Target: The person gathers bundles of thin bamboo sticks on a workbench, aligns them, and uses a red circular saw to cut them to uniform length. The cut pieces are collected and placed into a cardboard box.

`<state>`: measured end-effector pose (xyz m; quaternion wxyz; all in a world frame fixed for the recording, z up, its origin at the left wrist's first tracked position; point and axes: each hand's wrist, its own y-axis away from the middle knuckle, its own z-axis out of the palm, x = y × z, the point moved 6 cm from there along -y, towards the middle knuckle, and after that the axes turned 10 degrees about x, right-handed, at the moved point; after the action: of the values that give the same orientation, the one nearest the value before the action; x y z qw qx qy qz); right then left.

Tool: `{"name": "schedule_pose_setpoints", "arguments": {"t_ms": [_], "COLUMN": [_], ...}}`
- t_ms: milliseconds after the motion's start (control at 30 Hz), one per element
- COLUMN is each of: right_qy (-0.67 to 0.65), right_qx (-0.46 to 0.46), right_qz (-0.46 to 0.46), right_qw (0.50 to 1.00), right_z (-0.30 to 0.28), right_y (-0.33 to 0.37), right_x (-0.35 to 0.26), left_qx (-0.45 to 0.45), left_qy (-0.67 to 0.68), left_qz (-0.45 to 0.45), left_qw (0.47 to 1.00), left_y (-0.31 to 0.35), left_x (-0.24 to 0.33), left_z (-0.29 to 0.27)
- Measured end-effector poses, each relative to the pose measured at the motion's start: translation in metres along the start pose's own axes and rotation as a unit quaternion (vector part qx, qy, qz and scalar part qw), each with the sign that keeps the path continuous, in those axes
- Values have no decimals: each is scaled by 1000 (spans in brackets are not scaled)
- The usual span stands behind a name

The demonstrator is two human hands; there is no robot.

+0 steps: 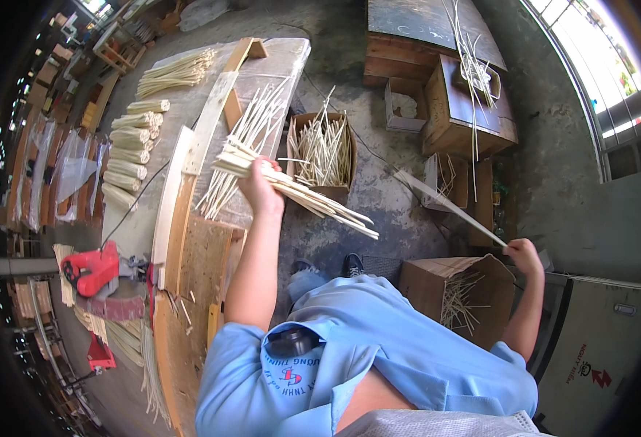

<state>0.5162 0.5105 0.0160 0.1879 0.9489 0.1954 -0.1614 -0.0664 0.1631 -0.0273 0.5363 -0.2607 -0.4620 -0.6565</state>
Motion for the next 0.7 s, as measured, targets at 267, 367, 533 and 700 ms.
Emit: {"name": "schedule_pose_setpoints", "arguments": {"t_ms": [267, 367, 533, 700], "right_qy": [-195, -207, -191, -271], "right_qx": [162, 187, 186, 70], "right_qz": [91, 134, 165, 134], "right_qw": [963, 951, 950, 951], "right_z": [12, 37, 64, 128], "right_y": [12, 19, -20, -137], "right_x": [-37, -74, -159, -262], "left_qx": [211, 295, 226, 209], "left_qy": [29, 47, 132, 148], "left_qz": [-255, -316, -456, -459], "left_qw": [943, 901, 851, 851], "left_y": [-81, -95, -121, -152], "left_x": [-213, -259, -284, -327], "left_z": [24, 23, 40, 7]}}
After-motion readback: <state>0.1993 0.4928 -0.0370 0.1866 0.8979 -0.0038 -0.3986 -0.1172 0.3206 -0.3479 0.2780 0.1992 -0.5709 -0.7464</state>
